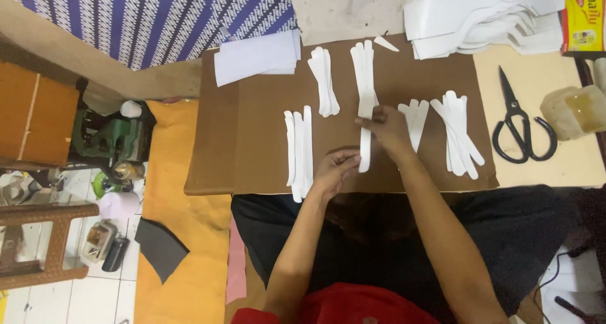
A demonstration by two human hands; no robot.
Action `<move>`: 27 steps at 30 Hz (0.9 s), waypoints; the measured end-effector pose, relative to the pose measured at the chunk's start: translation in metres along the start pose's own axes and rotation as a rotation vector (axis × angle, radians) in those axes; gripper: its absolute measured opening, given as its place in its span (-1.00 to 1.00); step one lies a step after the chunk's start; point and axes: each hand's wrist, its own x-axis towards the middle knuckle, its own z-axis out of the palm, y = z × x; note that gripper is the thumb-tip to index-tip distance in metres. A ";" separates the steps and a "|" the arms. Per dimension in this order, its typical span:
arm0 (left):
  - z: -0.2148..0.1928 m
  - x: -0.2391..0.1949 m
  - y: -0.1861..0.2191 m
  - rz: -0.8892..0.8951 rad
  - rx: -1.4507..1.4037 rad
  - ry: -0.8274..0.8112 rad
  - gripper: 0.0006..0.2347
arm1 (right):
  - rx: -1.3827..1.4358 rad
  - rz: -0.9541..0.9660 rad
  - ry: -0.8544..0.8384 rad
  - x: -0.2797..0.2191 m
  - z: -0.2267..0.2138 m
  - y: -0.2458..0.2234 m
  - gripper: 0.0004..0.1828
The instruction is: The person repeatedly picks up white fabric strips from a table, folds each strip in half lengthwise, and places it back into a growing pile. The person continues this folding and stacking process for the duration of the clip.
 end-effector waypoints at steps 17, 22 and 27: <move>0.012 0.032 0.028 0.055 -0.363 0.381 -0.82 | -0.542 -0.136 -0.574 0.023 -0.051 -0.008 -0.54; 0.024 0.021 0.035 0.138 -0.536 0.395 -0.81 | -0.414 -0.153 -0.465 0.031 -0.066 0.018 -0.49; 0.030 0.026 0.022 0.119 -0.626 0.377 -0.75 | -0.080 0.028 0.095 -0.013 -0.033 0.029 -0.34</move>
